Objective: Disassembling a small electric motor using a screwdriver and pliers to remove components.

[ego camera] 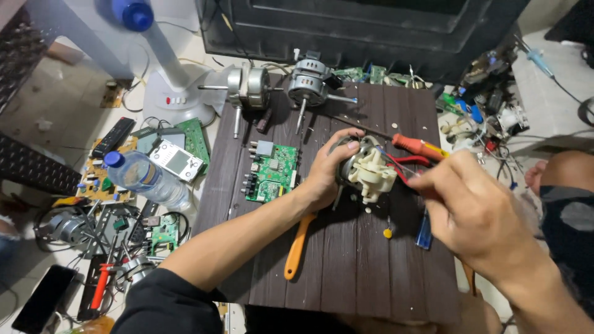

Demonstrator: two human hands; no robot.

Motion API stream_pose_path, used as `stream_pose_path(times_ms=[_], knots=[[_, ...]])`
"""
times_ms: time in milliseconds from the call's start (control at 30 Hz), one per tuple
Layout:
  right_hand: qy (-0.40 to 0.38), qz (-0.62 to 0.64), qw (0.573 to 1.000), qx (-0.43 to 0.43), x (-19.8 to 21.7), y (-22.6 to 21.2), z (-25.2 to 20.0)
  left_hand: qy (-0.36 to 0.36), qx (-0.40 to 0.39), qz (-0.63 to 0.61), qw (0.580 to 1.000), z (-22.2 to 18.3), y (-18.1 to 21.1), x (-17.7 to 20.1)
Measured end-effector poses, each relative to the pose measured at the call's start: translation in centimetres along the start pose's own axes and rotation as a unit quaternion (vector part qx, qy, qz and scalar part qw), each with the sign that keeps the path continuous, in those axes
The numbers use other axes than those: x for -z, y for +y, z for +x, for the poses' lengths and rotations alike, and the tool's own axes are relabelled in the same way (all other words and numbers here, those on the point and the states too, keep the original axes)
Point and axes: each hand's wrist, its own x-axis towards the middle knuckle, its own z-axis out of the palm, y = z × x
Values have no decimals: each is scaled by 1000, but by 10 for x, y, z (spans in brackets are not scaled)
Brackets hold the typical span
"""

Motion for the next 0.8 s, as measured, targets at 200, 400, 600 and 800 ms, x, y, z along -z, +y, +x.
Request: stream_pose_path(times_ms=[200, 400, 600, 800], knots=[[-22, -334, 940, -61, -5, 9, -11, -6, -3, 2, 1000, 0, -1, 1], [17, -88, 996, -8, 4, -9, 2, -14, -4, 3, 1000, 0, 0, 0], [-17, -253, 965, -59, -5, 10, -8, 0, -4, 4, 1000, 0, -2, 1], [44, -207, 977, -9, 4, -11, 4, 3, -1, 8, 1000, -1, 0, -1]])
